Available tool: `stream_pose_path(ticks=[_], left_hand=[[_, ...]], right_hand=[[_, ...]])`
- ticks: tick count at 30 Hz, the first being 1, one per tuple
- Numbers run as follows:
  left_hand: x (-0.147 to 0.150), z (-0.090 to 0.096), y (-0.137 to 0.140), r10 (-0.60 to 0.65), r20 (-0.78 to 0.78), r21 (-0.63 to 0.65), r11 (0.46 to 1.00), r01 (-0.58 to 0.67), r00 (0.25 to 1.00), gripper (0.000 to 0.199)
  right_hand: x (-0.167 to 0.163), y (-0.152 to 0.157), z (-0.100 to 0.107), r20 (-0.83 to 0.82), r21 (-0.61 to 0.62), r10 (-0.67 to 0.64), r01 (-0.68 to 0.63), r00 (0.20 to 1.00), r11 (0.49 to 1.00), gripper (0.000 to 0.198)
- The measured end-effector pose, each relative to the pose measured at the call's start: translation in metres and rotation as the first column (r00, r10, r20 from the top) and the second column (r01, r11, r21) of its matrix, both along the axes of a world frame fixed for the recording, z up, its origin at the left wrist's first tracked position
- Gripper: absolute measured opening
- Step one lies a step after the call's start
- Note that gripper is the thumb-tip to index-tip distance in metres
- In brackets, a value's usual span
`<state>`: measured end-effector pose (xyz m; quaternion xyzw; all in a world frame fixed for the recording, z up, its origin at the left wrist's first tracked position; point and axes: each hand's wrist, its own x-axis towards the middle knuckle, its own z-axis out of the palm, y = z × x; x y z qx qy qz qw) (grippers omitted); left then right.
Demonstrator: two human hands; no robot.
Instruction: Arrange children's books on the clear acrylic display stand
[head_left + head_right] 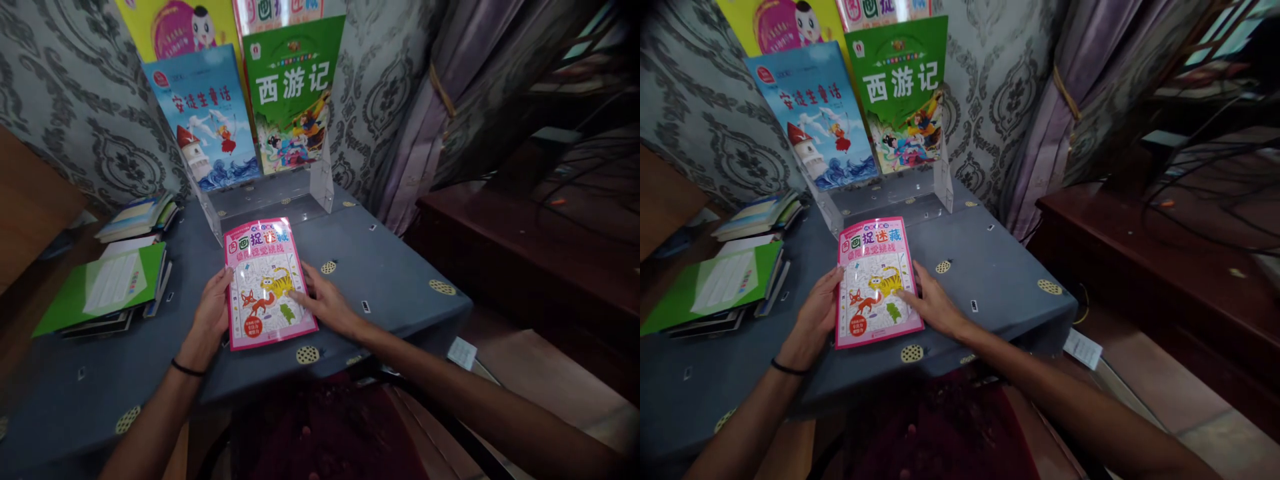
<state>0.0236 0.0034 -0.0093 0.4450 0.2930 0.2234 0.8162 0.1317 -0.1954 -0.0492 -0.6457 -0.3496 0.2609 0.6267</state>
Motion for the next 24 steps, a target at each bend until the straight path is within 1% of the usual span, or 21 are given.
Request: stream_pose_path(ticks=[2, 3, 4, 6, 9, 11, 13, 15, 17, 20, 22, 24], left_hand=[[0.0, -0.001, 0.001, -0.008, -0.013, 0.019, 1.0, 0.008, 1.0, 0.026], [-0.001, -0.003, 0.002, -0.008, -0.027, 0.034, 0.999, 0.009, 1.0, 0.028], [-0.001, -0.004, 0.003, -0.002, -0.043, 0.052, 0.999, 0.005, 0.999, 0.03], [-0.002, -0.007, 0.004, 0.014, -0.069, 0.097, 0.995, -0.008, 0.998, 0.031], [-0.003, -0.011, 0.005, 0.036, -0.085, 0.149, 0.989, -0.023, 0.996, 0.036], [-0.003, -0.013, 0.007, 0.046, -0.096, 0.162, 0.986, -0.03, 0.994, 0.04], [-0.003, -0.015, 0.009, 0.051, -0.126, 0.184, 0.983, -0.027, 0.991, 0.043], [-0.003, -0.017, 0.01, 0.061, -0.175, 0.237, 0.971, -0.018, 0.983, 0.047], [-0.003, -0.019, 0.009, 0.102, -0.207, 0.323, 0.946, -0.031, 0.973, 0.051], [-0.003, -0.022, 0.004, 0.154, -0.174, 0.44, 0.896, -0.063, 0.973, 0.054], [-0.004, -0.024, 0.001, 0.136, -0.147, 0.49, 0.871, -0.048, 0.98, 0.053], [-0.005, -0.025, -0.001, 0.109, -0.134, 0.535, 0.845, -0.02, 0.985, 0.052]], right_hand=[[0.006, 0.009, 0.001, -0.261, 0.106, 0.073, -0.047, 0.963, 0.993, 0.07], [0.008, 0.013, 0.002, -0.349, 0.141, 0.103, -0.057, 0.931, 0.988, 0.064], [0.01, 0.015, 0.002, -0.412, 0.164, 0.119, -0.055, 0.904, 0.985, 0.06], [0.013, 0.019, 0.004, -0.486, 0.189, 0.128, -0.039, 0.864, 0.981, 0.053], [0.014, 0.02, 0.006, -0.53, 0.203, 0.133, -0.027, 0.837, 0.979, 0.049], [0.013, 0.021, 0.009, -0.549, 0.213, 0.14, -0.024, 0.824, 0.977, 0.047], [0.011, 0.022, 0.012, -0.575, 0.229, 0.147, -0.013, 0.805, 0.973, 0.046], [0.009, 0.024, 0.014, -0.606, 0.249, 0.162, -0.008, 0.779, 0.969, 0.045], [0.007, 0.027, 0.017, -0.636, 0.276, 0.189, -0.008, 0.748, 0.961, 0.045], [0.002, 0.033, 0.02, -0.675, 0.325, 0.25, -0.025, 0.694, 0.945, 0.048], [-0.002, 0.038, 0.023, -0.685, 0.357, 0.302, -0.056, 0.663, 0.932, 0.05], [-0.006, 0.043, 0.026, -0.677, 0.379, 0.346, -0.096, 0.65, 0.921, 0.051]])
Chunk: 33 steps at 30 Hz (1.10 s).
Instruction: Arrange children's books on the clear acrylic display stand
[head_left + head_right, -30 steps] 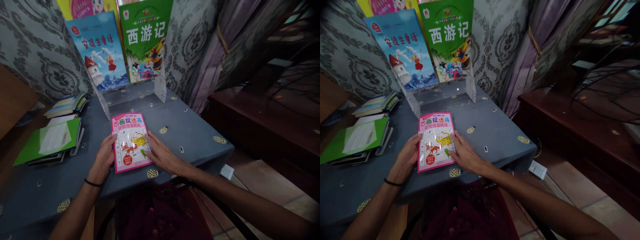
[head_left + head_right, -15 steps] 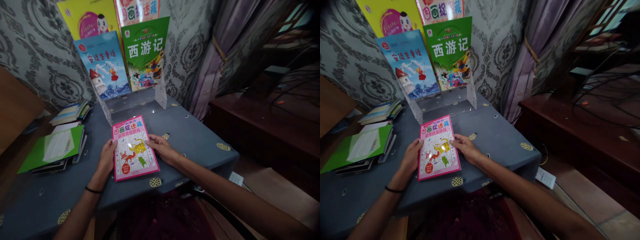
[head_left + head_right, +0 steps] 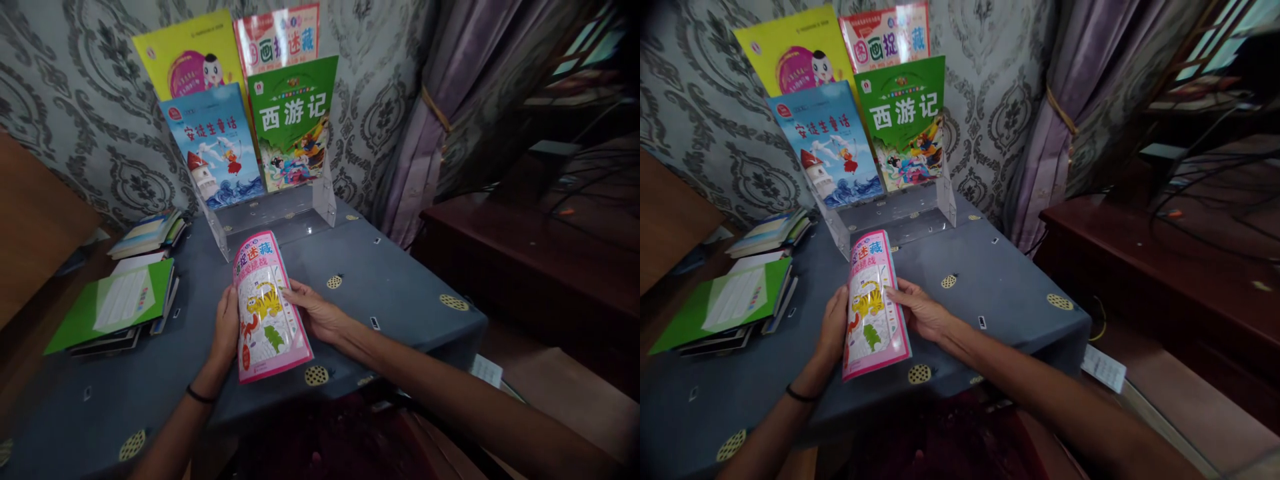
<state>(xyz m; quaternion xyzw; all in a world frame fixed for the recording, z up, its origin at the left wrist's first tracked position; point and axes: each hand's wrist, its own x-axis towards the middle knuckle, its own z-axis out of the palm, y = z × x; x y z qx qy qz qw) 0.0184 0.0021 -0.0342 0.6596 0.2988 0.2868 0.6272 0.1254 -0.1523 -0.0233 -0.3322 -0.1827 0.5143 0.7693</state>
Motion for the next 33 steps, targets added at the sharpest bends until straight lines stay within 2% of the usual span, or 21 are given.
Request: stream_pose_path(ticks=[4, 8, 10, 12, 15, 18, 24, 29, 33], left_hand=[[-0.002, 0.001, 0.0, -0.013, 0.017, 0.148, 0.989, 0.01, 1.0, 0.049], [-0.004, 0.012, 0.003, 0.027, 0.015, 0.296, 0.955, -0.03, 1.0, 0.045], [-0.005, 0.02, 0.002, -0.021, -0.009, 0.227, 0.974, 0.023, 1.0, 0.049], [-0.008, 0.029, -0.001, -0.112, -0.023, 0.073, 0.991, 0.113, 0.993, 0.056], [-0.014, 0.039, -0.004, -0.193, 0.045, -0.149, 0.969, 0.198, 0.98, 0.067], [-0.019, 0.044, -0.001, -0.207, 0.104, -0.281, 0.932, 0.228, 0.973, 0.075], [-0.026, 0.041, 0.016, -0.192, 0.059, -0.373, 0.906, 0.2, 0.98, 0.082], [-0.032, 0.039, 0.024, -0.21, 0.092, -0.395, 0.89, 0.229, 0.973, 0.074], [-0.034, 0.04, 0.024, -0.169, 0.106, -0.416, 0.888, 0.198, 0.98, 0.068]], right_hand=[[-0.004, 0.008, 0.007, 0.067, 0.01, 0.049, -0.05, 0.997, 0.999, 0.051], [-0.005, 0.015, 0.011, 0.073, 0.006, 0.045, -0.045, 0.996, 0.999, 0.052], [-0.007, 0.02, 0.01, 0.044, -0.013, 0.031, -0.031, 0.999, 0.999, 0.05], [-0.011, 0.026, 0.01, 0.017, -0.034, 0.019, -0.018, 1.0, 0.999, 0.049], [-0.02, 0.038, 0.013, 0.0, -0.04, 0.011, -0.011, 1.0, 0.999, 0.051], [-0.029, 0.05, 0.016, -0.017, -0.03, 0.029, -0.03, 0.999, 0.999, 0.051], [-0.036, 0.065, 0.011, -0.083, -0.051, 0.094, -0.098, 0.992, 0.994, 0.046], [-0.034, 0.067, 0.006, -0.019, -0.048, 0.137, -0.137, 0.99, 0.989, 0.042], [-0.031, 0.066, 0.003, 0.033, -0.029, 0.173, -0.172, 0.984, 0.985, 0.042]])
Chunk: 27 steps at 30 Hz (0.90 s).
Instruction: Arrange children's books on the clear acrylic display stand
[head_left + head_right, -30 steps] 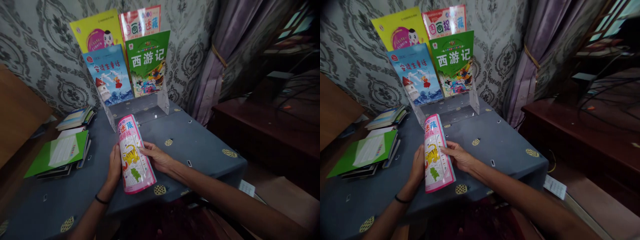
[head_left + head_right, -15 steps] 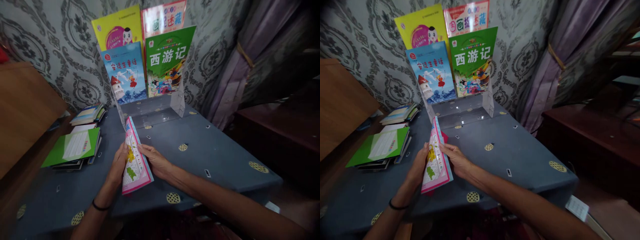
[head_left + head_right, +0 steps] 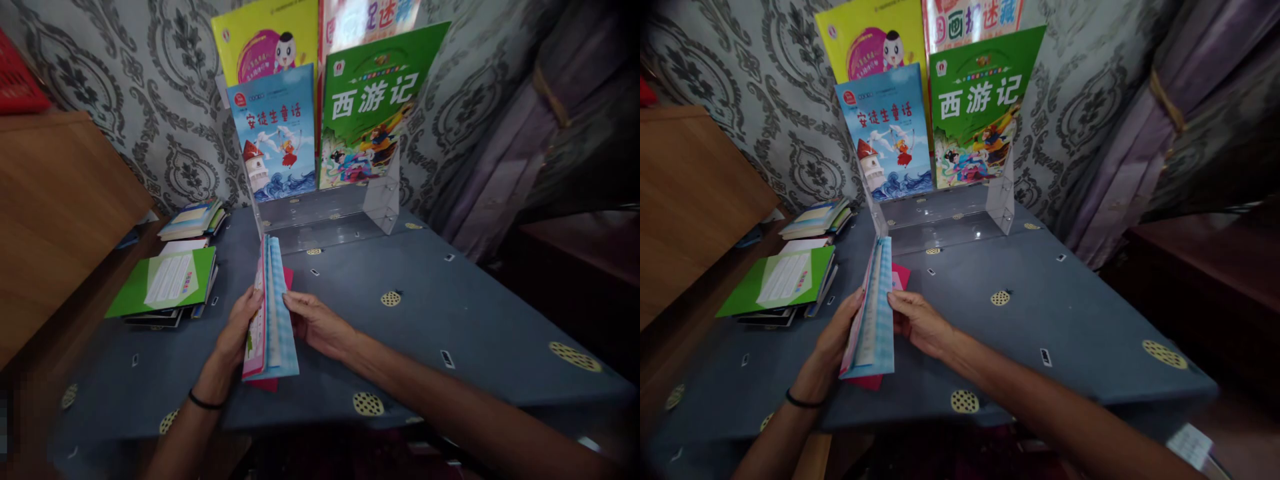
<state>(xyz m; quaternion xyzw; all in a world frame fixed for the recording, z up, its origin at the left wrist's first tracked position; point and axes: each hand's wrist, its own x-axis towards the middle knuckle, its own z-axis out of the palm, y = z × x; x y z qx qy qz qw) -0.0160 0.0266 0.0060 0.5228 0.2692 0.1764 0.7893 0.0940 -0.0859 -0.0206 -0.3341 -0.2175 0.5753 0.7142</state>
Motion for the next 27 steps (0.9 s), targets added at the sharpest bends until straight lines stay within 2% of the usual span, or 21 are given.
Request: stream_pose_path(ticks=[4, 8, 12, 16, 20, 22, 24, 27], left_hand=[[-0.003, -0.001, 0.002, 0.013, -0.013, -0.043, 0.999, -0.014, 1.0, 0.064], [-0.006, -0.003, 0.004, 0.002, -0.042, -0.097, 0.995, -0.006, 0.999, 0.071], [-0.004, -0.003, 0.001, -0.02, -0.024, -0.06, 0.998, 0.019, 1.0, 0.072], [0.001, -0.001, -0.007, -0.041, -0.001, 0.08, 0.996, 0.041, 0.999, 0.071], [0.008, 0.001, -0.021, 0.029, -0.002, 0.219, 0.975, -0.027, 1.0, 0.056], [0.011, 0.001, -0.032, 0.036, -0.016, 0.27, 0.962, -0.03, 0.999, 0.057], [0.013, -0.001, -0.043, -0.01, -0.024, 0.351, 0.936, 0.017, 1.0, 0.061], [0.016, -0.009, -0.056, -0.103, -0.036, 0.506, 0.856, 0.107, 0.994, 0.068]], right_hand=[[0.003, -0.003, -0.001, 0.011, 0.029, 0.032, -0.032, 0.999, 0.999, 0.039], [0.006, -0.007, -0.001, 0.007, 0.037, 0.049, -0.049, 0.999, 0.998, 0.039], [0.009, -0.014, 0.002, 0.013, 0.037, 0.057, -0.058, 0.998, 0.998, 0.042], [0.013, -0.025, 0.009, 0.071, 0.029, 0.052, -0.054, 0.996, 0.998, 0.043], [0.023, -0.042, 0.02, 0.127, 0.019, 0.007, -0.009, 0.992, 1.0, 0.038], [0.028, -0.051, 0.027, 0.134, 0.012, -0.01, 0.009, 0.991, 1.0, 0.04], [0.034, -0.061, 0.031, 0.148, -0.015, -0.038, 0.041, 0.988, 0.999, 0.047], [0.041, -0.075, 0.031, 0.199, -0.095, -0.121, 0.142, 0.973, 0.985, 0.05]])
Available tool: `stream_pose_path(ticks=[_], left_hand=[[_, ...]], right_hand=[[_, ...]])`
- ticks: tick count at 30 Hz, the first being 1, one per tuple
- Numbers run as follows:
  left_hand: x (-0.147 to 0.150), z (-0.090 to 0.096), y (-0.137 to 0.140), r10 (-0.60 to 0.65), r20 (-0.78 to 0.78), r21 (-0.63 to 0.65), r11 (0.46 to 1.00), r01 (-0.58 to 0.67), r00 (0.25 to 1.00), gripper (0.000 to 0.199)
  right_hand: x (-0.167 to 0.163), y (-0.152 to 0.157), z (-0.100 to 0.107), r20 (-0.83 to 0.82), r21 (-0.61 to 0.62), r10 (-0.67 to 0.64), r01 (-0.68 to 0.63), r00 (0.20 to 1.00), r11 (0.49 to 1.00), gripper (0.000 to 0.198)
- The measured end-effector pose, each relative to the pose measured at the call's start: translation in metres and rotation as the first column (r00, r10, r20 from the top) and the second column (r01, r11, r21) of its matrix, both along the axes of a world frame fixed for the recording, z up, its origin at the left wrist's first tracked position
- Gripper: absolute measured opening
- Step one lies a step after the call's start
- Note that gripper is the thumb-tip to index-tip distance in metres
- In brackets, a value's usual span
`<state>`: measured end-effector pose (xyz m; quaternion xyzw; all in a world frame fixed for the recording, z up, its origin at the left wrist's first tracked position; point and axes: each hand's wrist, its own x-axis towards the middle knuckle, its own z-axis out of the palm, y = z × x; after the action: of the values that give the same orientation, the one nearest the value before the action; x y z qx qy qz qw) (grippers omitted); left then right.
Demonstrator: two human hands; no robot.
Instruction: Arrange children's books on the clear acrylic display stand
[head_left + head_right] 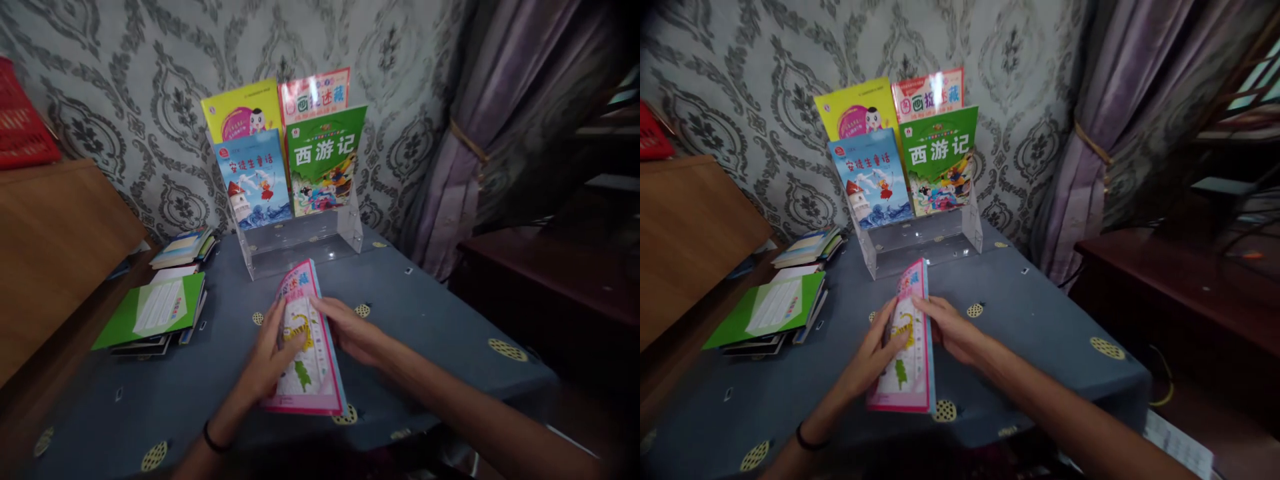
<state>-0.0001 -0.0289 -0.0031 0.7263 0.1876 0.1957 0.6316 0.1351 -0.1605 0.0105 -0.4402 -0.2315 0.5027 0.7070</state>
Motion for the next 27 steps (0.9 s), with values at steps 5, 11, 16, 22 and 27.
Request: stream_pose_path(ticks=[5, 11, 16, 22, 27], left_hand=[[0.004, -0.021, 0.002, 0.091, 0.015, -0.018, 0.996, -0.091, 0.996, 0.079], [0.01, 0.005, 0.019, 0.214, 0.081, -0.382, 0.909, -0.168, 0.974, 0.064], [0.013, 0.044, 0.019, 0.283, 0.371, -0.277, 0.943, -0.186, 0.884, 0.044], [0.001, 0.022, 0.026, 0.33, 0.315, -0.026, 0.94, -0.34, 0.89, 0.036], [-0.009, 0.014, 0.038, 0.237, 0.261, 0.182, 0.94, -0.289, 0.936, 0.032]], right_hand=[[0.004, -0.016, -0.019, -0.058, -0.045, -0.069, 0.066, 0.996, 0.997, 0.053], [0.009, -0.016, -0.016, -0.002, 0.084, -0.025, 0.025, 1.0, 0.996, 0.048], [0.027, -0.009, 0.019, 0.327, 0.164, 0.048, -0.107, 0.944, 0.981, 0.043], [0.035, -0.014, 0.014, 0.51, 0.149, 0.014, -0.105, 0.86, 0.983, 0.054], [0.038, -0.025, 0.009, 0.729, 0.097, -0.06, -0.016, 0.682, 0.995, 0.049]])
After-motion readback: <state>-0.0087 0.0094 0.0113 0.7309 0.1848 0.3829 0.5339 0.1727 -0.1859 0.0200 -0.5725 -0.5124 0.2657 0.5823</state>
